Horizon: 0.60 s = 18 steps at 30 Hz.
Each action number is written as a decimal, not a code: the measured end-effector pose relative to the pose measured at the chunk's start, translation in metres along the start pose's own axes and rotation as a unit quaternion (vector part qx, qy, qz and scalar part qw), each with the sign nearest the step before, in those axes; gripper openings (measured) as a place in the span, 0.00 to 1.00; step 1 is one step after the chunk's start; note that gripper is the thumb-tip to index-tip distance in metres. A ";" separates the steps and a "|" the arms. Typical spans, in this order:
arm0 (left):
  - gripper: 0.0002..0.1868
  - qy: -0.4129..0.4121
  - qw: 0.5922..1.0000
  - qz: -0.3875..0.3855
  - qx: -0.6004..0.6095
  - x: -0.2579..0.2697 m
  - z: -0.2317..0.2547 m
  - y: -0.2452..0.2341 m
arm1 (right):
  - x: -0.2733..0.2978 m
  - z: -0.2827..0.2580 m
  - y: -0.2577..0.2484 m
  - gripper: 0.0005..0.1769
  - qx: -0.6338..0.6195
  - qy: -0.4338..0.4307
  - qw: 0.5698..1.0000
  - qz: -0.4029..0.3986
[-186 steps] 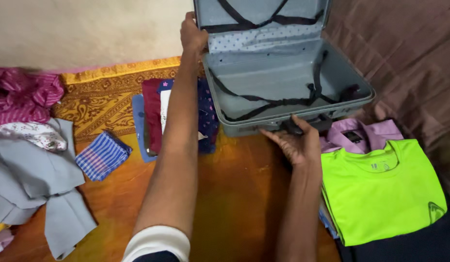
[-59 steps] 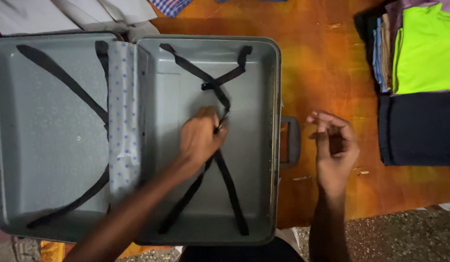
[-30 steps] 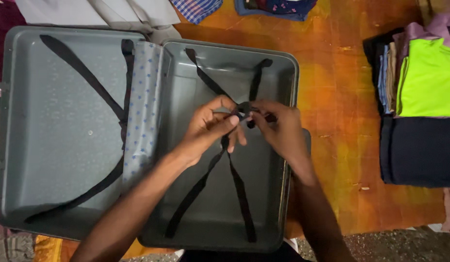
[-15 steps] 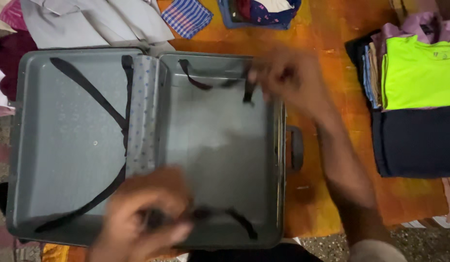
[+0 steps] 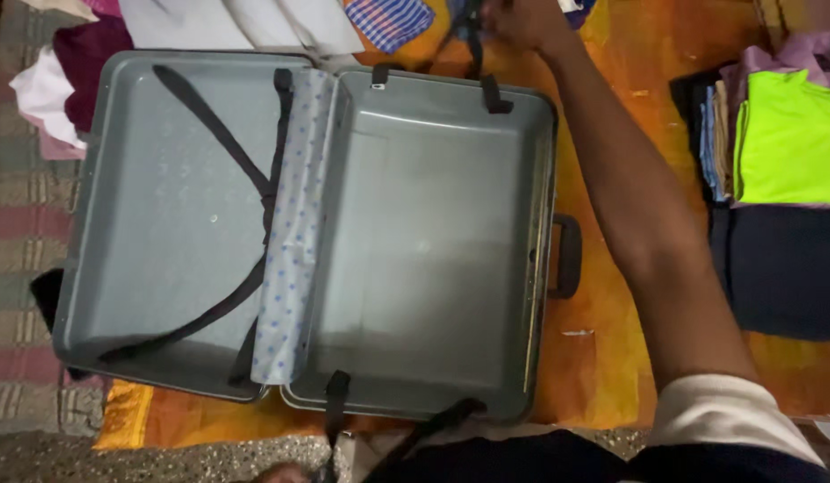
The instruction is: The person places several items of clothing, including folded shirts and pants, one by one into an open suitcase and arranges them to fit before closing the lid.
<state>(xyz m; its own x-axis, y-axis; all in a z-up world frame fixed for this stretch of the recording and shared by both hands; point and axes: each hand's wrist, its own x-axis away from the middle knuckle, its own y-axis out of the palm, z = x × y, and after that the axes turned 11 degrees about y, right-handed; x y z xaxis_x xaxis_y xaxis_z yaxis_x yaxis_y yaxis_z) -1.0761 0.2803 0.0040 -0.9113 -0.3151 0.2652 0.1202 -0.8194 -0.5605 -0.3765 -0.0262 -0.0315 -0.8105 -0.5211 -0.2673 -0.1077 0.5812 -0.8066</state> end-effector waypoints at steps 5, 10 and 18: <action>0.15 0.009 0.998 -0.012 -0.056 -0.009 -0.004 -0.001 | 0.026 -0.066 -0.026 0.09 -0.004 -0.032 0.999 0.031; 0.18 0.070 0.988 -0.101 -0.098 -0.045 0.045 -0.031 | 0.076 -0.157 -0.081 0.24 0.012 -0.041 0.991 -0.130; 0.16 0.175 0.972 -0.160 -0.007 -0.083 0.136 -0.039 | 0.074 -0.098 -0.092 0.07 -0.096 -0.016 0.995 0.023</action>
<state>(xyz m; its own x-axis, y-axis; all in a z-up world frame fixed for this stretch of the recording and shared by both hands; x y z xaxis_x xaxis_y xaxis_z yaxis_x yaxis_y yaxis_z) -0.9519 0.2727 0.1106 -0.9795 0.1382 0.1464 -0.1942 -0.8408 -0.5053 -0.4828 -0.0574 0.0749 -0.7983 -0.5090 -0.3220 -0.1806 0.7123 -0.6782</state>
